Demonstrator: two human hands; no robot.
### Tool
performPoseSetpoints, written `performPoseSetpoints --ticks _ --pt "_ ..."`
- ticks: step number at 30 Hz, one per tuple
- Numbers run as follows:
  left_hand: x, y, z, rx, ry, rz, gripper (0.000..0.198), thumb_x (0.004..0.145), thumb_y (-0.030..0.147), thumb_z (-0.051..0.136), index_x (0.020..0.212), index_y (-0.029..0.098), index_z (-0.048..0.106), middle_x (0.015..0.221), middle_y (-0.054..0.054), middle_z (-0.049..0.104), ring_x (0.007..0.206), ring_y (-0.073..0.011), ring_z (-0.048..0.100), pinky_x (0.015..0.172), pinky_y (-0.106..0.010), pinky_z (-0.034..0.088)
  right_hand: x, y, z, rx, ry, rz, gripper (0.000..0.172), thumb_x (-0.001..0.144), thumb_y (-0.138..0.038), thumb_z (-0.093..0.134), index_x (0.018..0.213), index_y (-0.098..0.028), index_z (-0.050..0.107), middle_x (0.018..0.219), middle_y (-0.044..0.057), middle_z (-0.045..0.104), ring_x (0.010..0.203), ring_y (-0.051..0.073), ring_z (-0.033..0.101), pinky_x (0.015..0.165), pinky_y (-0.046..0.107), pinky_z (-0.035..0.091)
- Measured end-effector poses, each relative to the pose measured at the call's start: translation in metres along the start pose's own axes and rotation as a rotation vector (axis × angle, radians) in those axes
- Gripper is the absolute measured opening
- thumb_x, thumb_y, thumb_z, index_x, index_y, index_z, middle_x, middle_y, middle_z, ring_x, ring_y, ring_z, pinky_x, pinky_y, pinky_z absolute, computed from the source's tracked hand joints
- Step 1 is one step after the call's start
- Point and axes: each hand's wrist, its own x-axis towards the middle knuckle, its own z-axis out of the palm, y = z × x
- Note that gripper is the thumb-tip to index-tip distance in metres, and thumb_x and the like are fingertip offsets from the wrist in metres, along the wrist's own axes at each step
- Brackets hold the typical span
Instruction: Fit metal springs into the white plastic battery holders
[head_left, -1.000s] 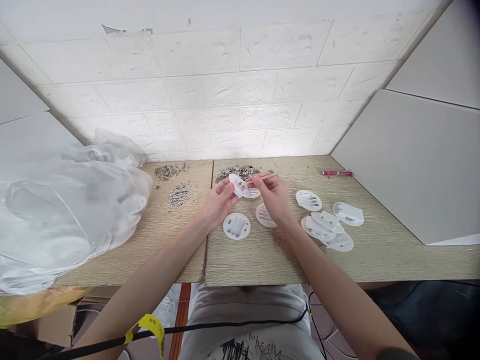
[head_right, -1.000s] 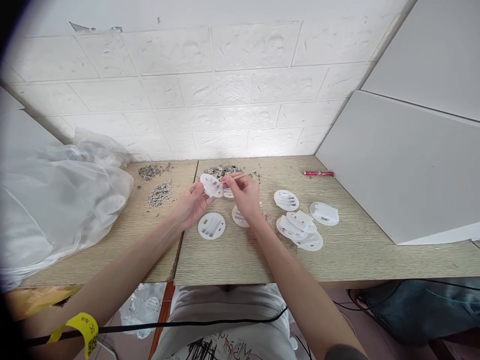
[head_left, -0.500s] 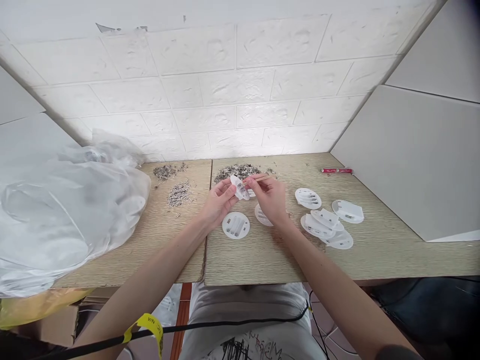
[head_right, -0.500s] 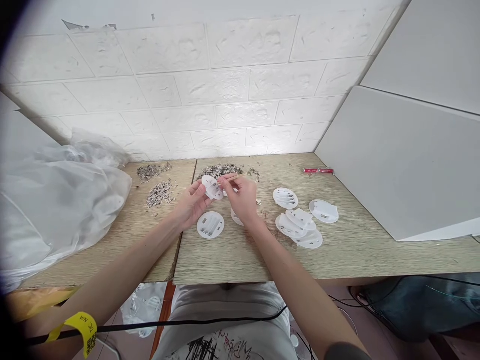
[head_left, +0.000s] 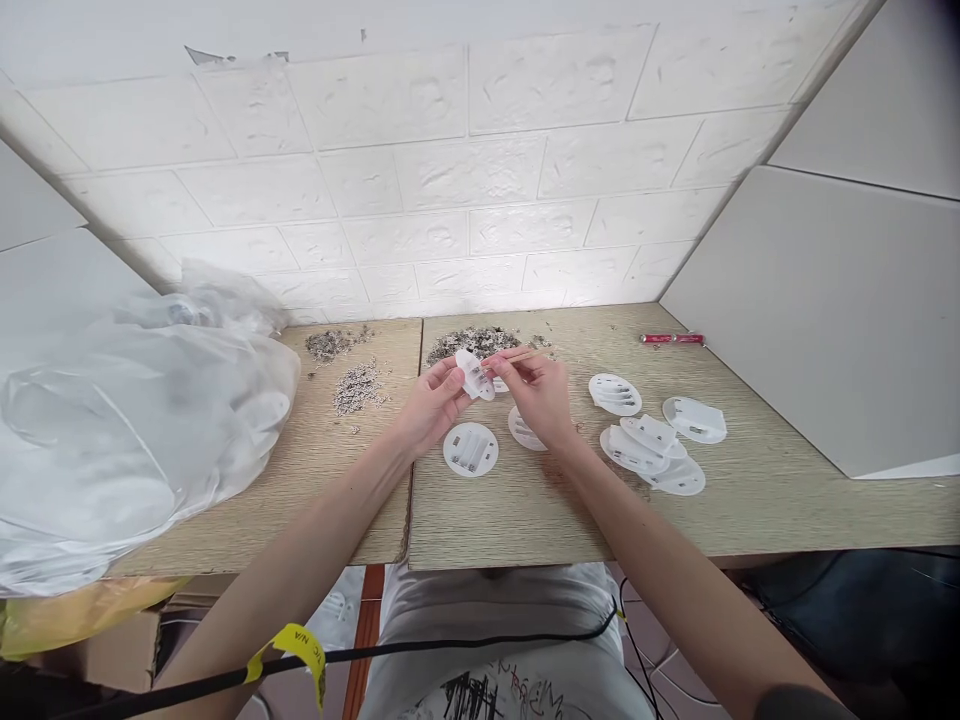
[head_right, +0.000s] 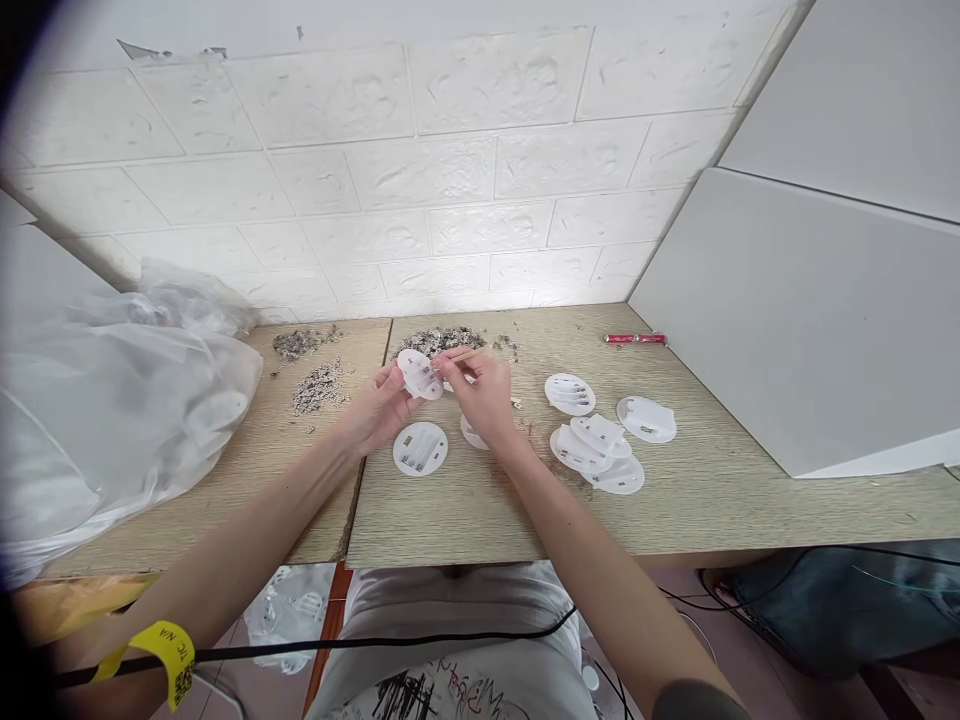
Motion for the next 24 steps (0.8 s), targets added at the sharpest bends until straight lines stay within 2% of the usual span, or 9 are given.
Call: performPoseSetpoints --ticks 4,7,12,17,24 --pt "0.0015 0.0006 -0.0009 -0.022 -0.037 -0.003 0.040 0.070 0.036 0.078 0.101 0.014 0.066 0.110 -0.011 0.068 0.111 -0.0226 0.062 0.100 -0.035 0.048 0.0033 -0.0035 -0.0026 0.091 -0.004 0.037 0.029 0.081 -0.046 0.064 0.073 -0.019 0.070 0.087 0.006 0.073 0.073 0.018 0.067 0.066 0.031 0.056" --pt "0.0023 0.0015 0.0013 -0.043 0.012 0.023 0.037 0.071 0.035 0.077 0.099 0.014 0.066 0.107 -0.010 0.069 0.109 -0.0209 0.063 0.100 -0.033 0.048 0.0038 -0.0037 -0.0029 0.127 0.018 0.035 0.029 0.081 -0.046 0.064 0.075 -0.019 0.070 0.082 0.006 0.072 0.072 0.018 0.068 0.067 0.032 0.057" --pt "0.0017 0.0040 0.0027 -0.052 0.082 0.031 0.034 0.069 0.029 0.079 0.095 0.013 0.064 0.102 -0.008 0.069 0.103 -0.0188 0.064 0.100 -0.033 0.047 0.0021 -0.0010 -0.0006 0.040 0.016 0.013 0.028 0.081 -0.046 0.064 0.078 -0.019 0.069 0.082 0.006 0.072 0.072 0.018 0.069 0.066 0.031 0.056" --pt "0.0009 0.0035 0.0026 -0.041 0.053 0.044 0.038 0.064 0.028 0.083 0.094 0.015 0.064 0.100 -0.007 0.070 0.099 -0.0175 0.065 0.100 -0.033 0.047 0.0011 0.0005 0.0010 -0.002 0.011 -0.007 0.025 0.083 -0.042 0.062 0.078 -0.019 0.070 0.084 0.006 0.073 0.071 0.018 0.068 0.064 0.030 0.055" --pt "0.0007 0.0025 0.0039 -0.033 0.061 0.051 0.037 0.066 0.027 0.082 0.095 0.014 0.063 0.102 -0.008 0.070 0.104 -0.0185 0.064 0.103 -0.035 0.045 -0.0002 0.0002 0.0016 -0.031 0.022 -0.011 0.026 0.084 -0.043 0.061 0.079 -0.019 0.071 0.083 0.006 0.073 0.071 0.018 0.068 0.064 0.029 0.054"
